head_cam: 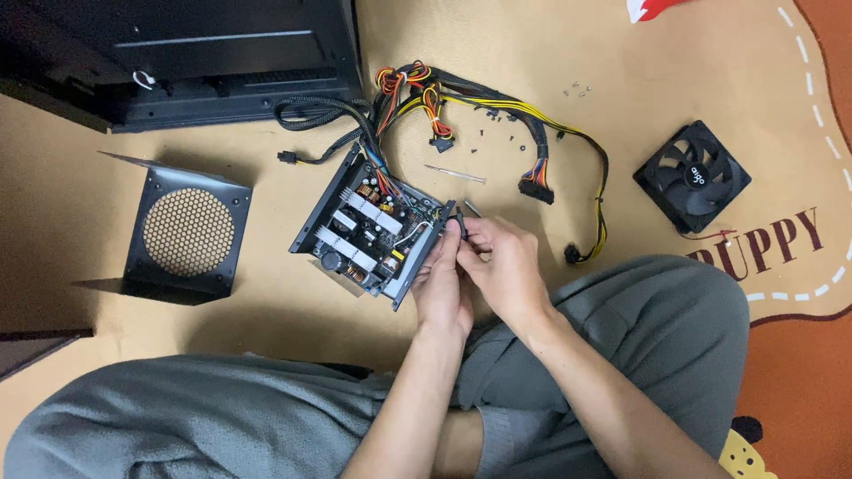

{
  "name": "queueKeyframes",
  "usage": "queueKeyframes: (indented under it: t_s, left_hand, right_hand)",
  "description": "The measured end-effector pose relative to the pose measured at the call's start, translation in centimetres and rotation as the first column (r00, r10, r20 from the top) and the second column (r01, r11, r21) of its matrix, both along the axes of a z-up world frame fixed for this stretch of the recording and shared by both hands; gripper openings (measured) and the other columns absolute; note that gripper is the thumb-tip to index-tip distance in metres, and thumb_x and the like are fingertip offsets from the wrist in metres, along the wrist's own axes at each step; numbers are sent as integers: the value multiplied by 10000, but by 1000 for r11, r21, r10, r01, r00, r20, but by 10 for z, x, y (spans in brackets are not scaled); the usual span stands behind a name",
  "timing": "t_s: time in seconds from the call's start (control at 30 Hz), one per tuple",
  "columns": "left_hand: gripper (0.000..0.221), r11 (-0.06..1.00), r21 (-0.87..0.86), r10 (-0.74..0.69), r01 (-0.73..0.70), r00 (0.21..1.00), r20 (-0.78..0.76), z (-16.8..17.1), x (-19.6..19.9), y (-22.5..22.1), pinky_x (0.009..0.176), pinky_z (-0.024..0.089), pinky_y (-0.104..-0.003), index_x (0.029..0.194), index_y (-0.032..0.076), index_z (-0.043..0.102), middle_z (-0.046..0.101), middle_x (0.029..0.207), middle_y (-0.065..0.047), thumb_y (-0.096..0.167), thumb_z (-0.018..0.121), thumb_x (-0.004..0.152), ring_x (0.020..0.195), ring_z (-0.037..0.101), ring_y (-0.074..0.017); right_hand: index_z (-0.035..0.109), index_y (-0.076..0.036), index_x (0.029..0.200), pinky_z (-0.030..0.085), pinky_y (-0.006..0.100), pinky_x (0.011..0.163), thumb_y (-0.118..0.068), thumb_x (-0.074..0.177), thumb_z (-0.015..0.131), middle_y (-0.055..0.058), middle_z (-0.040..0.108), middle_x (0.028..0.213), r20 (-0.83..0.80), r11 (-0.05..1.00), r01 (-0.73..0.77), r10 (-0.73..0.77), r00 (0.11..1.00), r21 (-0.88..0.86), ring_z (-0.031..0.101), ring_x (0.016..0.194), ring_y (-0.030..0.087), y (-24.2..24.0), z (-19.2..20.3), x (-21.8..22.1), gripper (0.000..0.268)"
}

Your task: Disassembling a computer power supply unit and cleaning a cooling fan with a brush.

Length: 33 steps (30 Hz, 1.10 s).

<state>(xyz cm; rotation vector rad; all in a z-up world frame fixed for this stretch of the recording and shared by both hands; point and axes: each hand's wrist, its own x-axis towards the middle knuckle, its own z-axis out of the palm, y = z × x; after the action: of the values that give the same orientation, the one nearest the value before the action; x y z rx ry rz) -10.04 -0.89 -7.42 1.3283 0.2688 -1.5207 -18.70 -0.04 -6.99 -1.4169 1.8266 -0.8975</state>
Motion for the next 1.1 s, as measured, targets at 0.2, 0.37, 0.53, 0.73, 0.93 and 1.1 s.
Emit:
queueKeyframes:
  t_s: [0.2, 0.37, 0.53, 0.73, 0.93, 1.1]
  left_hand:
    - [245, 999, -42, -13, 13, 1000, -14, -20, 3, 2, 772, 688, -343, 1027, -16, 882, 846, 905, -169, 186, 993, 947, 817, 827, -236]
    - [246, 997, -47, -51, 54, 996, 74, -40, -2, 1, 783, 681, -337, 999, 27, 902, 852, 908, -150, 229, 1017, 919, 837, 823, -226]
    - [303, 998, -13, -66, 68, 988, 142, -7, 3, 3, 820, 657, -281, 1087, 8, 912, 845, 914, -127, 209, 1031, 893, 850, 789, -177]
    - [615, 993, 42, -116, 109, 958, 262, -40, -2, 19, 873, 572, -263, 1277, -22, 826, 750, 1012, -76, 246, 1092, 791, 963, 696, -145]
    - [562, 994, 13, -107, 107, 960, 259, -23, -2, 27, 994, 589, -297, 1352, 2, 831, 775, 1174, -123, 118, 1010, 832, 1090, 723, -160]
    - [452, 999, 2, -42, 42, 986, 161, -15, 3, 37, 1039, 607, -321, 1370, 45, 874, 847, 1255, -133, 7, 723, 945, 1151, 725, -181]
  right_hand:
    - [870, -39, 1164, 703, 434, 704, -35, 983, 781, 223, 777, 913, -172, 992, -122, 124, 977, 24, 847, 894, 389, 1, 9, -2, 203]
    - [860, -26, 1199, 684, 428, 694, -29, 986, 718, 233, 792, 948, -178, 981, -192, 195, 965, 37, 839, 913, 392, 0, 1, -9, 256]
    - [861, -41, 1295, 711, 398, 729, -31, 990, 789, 227, 852, 1013, -70, 991, -111, 116, 991, 77, 871, 967, 392, 1, 27, -1, 314]
    - [533, -81, 1715, 696, 605, 980, 114, 870, 808, 400, 678, 1485, 209, 970, -155, 114, 971, 188, 781, 1242, 538, -3, 34, -11, 909]
    - [769, -24, 1482, 732, 525, 917, 127, 799, 847, 285, 757, 1358, 112, 956, -249, 234, 966, 153, 805, 1150, 507, -3, 3, -14, 703]
    - [794, -99, 1485, 737, 439, 906, 30, 843, 923, 164, 837, 1198, 126, 960, -220, 199, 972, 176, 855, 1087, 329, -4, 0, -16, 668]
